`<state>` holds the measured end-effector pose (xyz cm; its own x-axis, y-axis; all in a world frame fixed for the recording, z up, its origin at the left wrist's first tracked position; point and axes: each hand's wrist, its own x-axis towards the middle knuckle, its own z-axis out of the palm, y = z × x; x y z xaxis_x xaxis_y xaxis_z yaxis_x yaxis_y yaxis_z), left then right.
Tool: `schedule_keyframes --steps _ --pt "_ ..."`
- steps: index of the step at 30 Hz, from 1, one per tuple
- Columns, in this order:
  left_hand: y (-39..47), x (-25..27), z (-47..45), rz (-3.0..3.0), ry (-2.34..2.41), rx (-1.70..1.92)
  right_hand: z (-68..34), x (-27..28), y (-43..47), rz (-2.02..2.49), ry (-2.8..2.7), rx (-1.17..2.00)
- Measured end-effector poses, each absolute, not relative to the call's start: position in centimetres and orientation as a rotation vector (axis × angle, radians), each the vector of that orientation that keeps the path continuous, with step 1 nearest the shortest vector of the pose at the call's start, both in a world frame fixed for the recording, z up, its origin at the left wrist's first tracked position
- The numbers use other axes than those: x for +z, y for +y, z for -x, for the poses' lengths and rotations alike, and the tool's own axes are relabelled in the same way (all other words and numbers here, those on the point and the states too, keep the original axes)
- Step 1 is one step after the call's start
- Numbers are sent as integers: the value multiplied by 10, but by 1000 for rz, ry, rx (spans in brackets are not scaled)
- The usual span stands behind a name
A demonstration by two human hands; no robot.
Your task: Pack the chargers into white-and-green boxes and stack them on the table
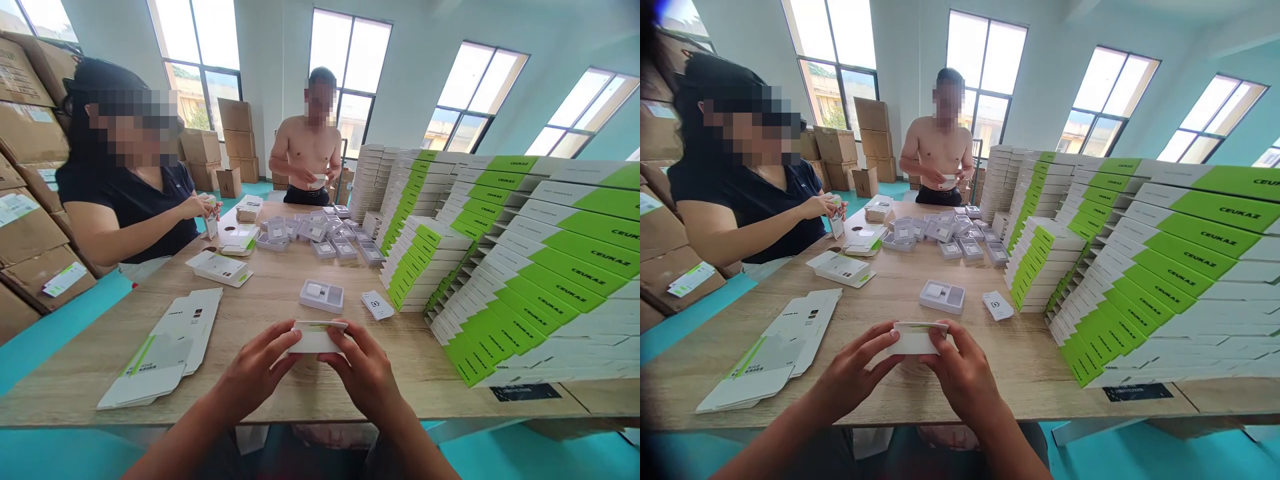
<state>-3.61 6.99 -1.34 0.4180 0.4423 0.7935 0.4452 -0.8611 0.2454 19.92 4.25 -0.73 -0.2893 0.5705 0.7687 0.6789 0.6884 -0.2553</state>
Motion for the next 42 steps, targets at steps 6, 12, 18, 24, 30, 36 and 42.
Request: schedule_keyframes --steps 6,12,18,24,30,36,42 --pt "80 -4 38 2746 -868 -1505 -204 -7 47 918 -1875 -94" --pt "82 2 32 2818 -893 -1610 -213 -7 47 971 -1884 -53" --pt "87 4 31 2886 -858 -1529 -214 -10 47 954 -1819 -79" --pt "88 -4 30 2738 -891 -1584 -212 -10 46 987 -1796 -9" --pt "86 3 30 2746 -847 -1537 -209 -13 44 977 -1733 61" --pt "86 0 32 2755 -855 -1529 -205 -11 43 962 -1716 67" --pt "88 -12 34 2703 -942 -1610 -206 -12 49 971 -1706 65"
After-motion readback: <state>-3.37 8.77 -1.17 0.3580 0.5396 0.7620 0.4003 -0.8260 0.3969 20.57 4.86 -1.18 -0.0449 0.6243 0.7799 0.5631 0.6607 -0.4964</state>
